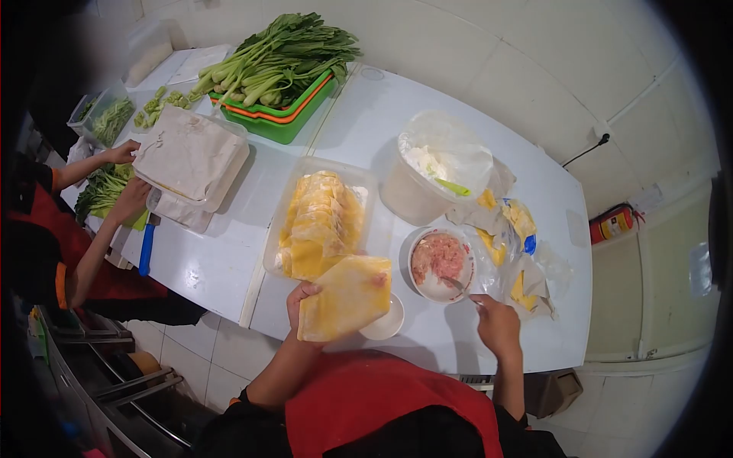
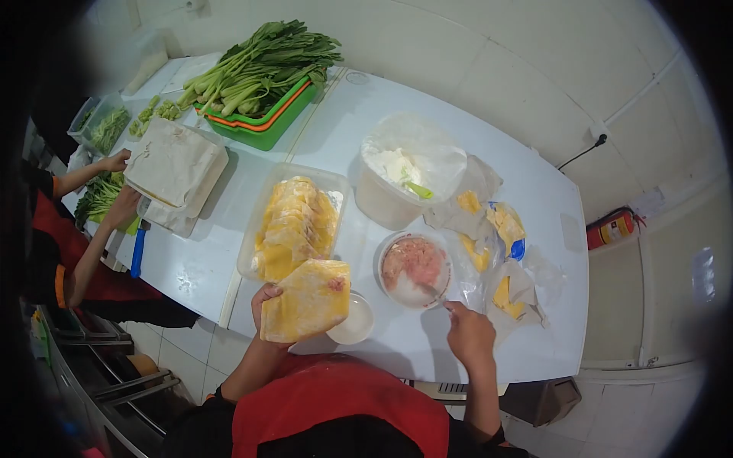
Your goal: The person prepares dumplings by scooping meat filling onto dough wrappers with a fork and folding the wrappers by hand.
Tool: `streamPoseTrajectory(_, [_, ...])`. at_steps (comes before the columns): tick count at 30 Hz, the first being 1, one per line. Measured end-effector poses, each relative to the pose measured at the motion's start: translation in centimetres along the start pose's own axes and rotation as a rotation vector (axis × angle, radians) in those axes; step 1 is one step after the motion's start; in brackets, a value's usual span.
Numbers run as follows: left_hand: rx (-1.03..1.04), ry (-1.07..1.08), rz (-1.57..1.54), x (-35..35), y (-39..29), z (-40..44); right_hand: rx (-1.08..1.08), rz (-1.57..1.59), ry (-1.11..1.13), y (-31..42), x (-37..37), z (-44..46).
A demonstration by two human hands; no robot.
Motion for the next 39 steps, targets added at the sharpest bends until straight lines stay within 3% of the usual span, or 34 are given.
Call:
streamPoseTrajectory(7, [0.045,-0.051,0.011,-1.3,-0.8,0.1,0.001,-0.220,0.043,1.9,0.9,-1.0])
streamPoseTrajectory(10, [-0.006,-0.014,-0.029,-1.8,-0.6,0.5,-0.077,-0.066,0.156,1.5,-0.5,-0.7])
streamPoseTrajectory(13, [-0.011,-0.016,-0.003,-1.4,-0.5,0.5,-0.223,0.354,0.142,-2.1,0.4,0.2])
streamPoseTrajectory(17, [-0.062,0.037,-0.009,-1.1,-0.8,0.5,0.199,0.988,0.467,-4.0,-1.6,0.5])
streamPoseTrajectory(21, [-0.139,0.184,-0.019,1.7,0.2,0.7,0.041,1.274,0.545,-2.7,-2.3,-0.2])
streamPoseTrajectory(24, [-0.170,0.252,0.029,2.9,1.0,0.7,-0.160,1.176,0.467,-0.4,-2.9,0.0])
streamPoseTrajectory(27, [-0.204,0.265,0.025,3.4,0.8,-0.1,-0.400,1.006,0.236,2.3,-3.8,0.2])
streamPoseTrajectory(36, [-0.223,0.268,0.011,4.5,0.5,-1.3,-0.573,0.541,0.050,3.8,-6.3,0.7])
streamPoseTrajectory(39, [-0.158,0.254,0.057,4.4,0.2,-1.6,-0.403,0.676,0.158,2.7,-7.7,0.9])
Point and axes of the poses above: each hand's wrist, its own z-axis towards the middle knuckle, its own x-axis out of the palm, y = z × x, the point moved 1 cm from there along z, towards the middle knuckle, and after that the axes turned 2 degrees about -y, right-handed, at the moved point
